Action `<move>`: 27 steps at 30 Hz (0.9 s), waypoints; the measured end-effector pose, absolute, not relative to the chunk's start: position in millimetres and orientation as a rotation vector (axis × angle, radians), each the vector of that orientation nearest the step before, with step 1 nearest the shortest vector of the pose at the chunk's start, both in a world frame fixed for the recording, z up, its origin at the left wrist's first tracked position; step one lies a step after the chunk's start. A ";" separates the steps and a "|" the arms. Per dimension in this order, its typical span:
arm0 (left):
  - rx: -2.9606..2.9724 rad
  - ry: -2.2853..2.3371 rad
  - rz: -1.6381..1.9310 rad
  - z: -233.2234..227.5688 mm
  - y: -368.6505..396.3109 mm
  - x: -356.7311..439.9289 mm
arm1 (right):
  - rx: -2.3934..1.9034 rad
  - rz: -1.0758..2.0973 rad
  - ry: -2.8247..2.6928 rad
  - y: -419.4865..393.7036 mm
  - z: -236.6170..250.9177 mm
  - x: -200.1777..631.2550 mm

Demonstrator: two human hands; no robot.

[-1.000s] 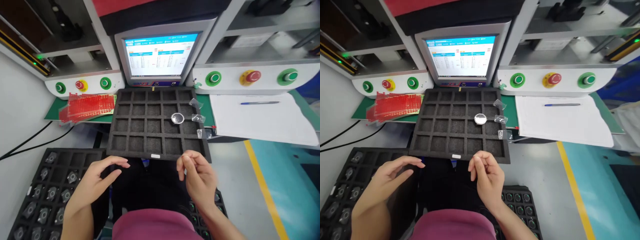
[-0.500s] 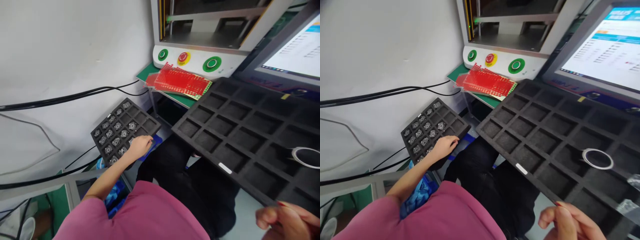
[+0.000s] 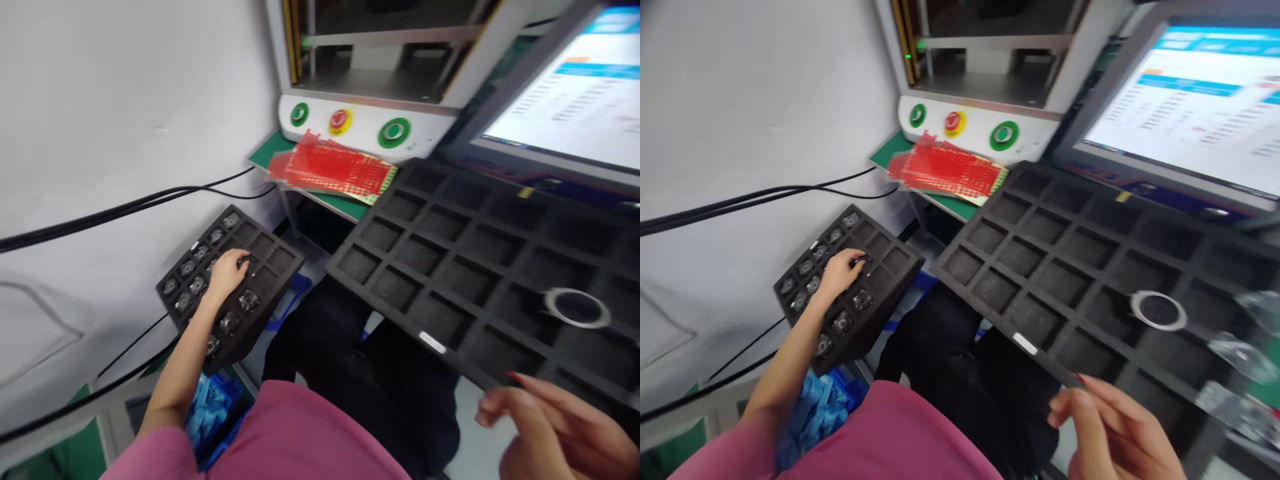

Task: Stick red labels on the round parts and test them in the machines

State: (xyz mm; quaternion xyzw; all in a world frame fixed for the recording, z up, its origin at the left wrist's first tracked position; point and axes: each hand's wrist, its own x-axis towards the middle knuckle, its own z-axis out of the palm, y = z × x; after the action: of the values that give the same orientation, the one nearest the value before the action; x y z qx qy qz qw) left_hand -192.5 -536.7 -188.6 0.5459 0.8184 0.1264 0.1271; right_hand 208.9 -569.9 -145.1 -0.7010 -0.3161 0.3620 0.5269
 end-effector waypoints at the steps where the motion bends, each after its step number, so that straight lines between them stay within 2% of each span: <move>1: 1.640 2.356 0.409 -183.6 -532.3 -185.7 | -1.646 0.836 -0.782 -565.3 -146.1 211.1; 5: 1.878 2.069 0.606 -160.1 -495.3 -137.0 | -1.475 0.523 -0.941 -540.0 -152.3 231.0; 9: 2.328 1.325 0.735 -138.6 -444.6 -42.5 | -1.547 0.224 -0.990 -521.9 -156.3 260.7; 13: 2.746 0.700 0.393 -132.5 -410.3 75.9 | -1.547 0.102 -0.948 -519.4 -156.9 271.6; 15: 2.853 0.725 0.197 -137.2 -400.7 125.5 | -1.507 0.126 -0.898 -520.9 -158.0 270.6; 19: 2.867 0.853 0.150 -151.0 -393.7 183.5 | -1.451 0.225 -0.787 -523.9 -163.3 272.1; 27: 2.678 0.984 0.138 -144.6 -371.3 193.1 | -1.321 0.352 -0.660 -516.7 -162.1 287.3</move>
State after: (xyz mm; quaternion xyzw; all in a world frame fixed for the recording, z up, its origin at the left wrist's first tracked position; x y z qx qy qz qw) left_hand 193.1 -371.3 -144.6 0.9281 0.3409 0.0477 0.1421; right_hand 287.3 -516.7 -162.1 -0.5988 -0.2993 0.1597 0.7255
